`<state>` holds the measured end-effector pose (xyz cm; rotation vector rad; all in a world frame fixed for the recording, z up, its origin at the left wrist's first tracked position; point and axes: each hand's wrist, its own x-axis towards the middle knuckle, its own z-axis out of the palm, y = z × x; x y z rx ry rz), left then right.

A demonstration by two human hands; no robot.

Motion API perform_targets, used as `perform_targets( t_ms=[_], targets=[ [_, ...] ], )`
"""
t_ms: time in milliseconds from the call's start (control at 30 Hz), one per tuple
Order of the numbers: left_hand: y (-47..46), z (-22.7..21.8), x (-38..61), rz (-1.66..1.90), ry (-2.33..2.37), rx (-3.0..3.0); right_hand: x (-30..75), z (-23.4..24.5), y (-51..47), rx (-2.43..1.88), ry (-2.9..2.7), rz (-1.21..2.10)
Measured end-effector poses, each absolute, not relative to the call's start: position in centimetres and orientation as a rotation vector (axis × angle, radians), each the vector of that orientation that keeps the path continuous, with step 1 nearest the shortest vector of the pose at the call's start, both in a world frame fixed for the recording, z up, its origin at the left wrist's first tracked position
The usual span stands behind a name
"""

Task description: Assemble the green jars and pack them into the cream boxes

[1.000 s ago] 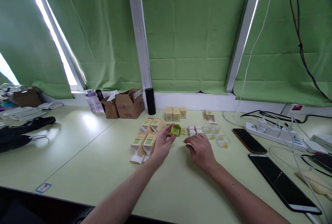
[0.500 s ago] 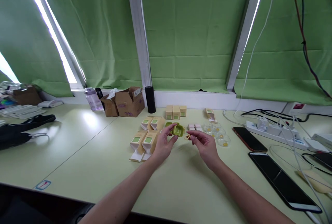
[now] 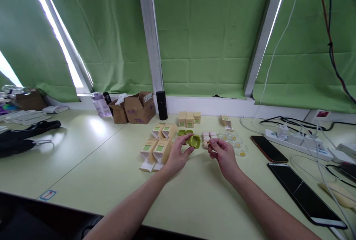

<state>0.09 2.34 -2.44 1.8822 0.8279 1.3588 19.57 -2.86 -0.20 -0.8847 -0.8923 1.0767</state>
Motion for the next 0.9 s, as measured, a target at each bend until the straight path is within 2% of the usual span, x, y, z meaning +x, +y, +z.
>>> perform_targets(
  t_ms=[267, 500, 900],
  targets=[
    [2.2, -2.2, 0.2, 1.337, 0.814, 1.92, 19.8, -0.2, -3.2, -0.758, -0.913, 1.191],
    [2.0, -2.2, 0.2, 1.377, 0.837, 1.921, 19.8, -0.4, -3.2, -0.721, -1.024, 1.095],
    [1.8, -2.1, 0.3, 1.391, 0.759, 1.928, 19.1, -0.7, -3.9, -0.941, -1.327, 0.561]
  ],
)
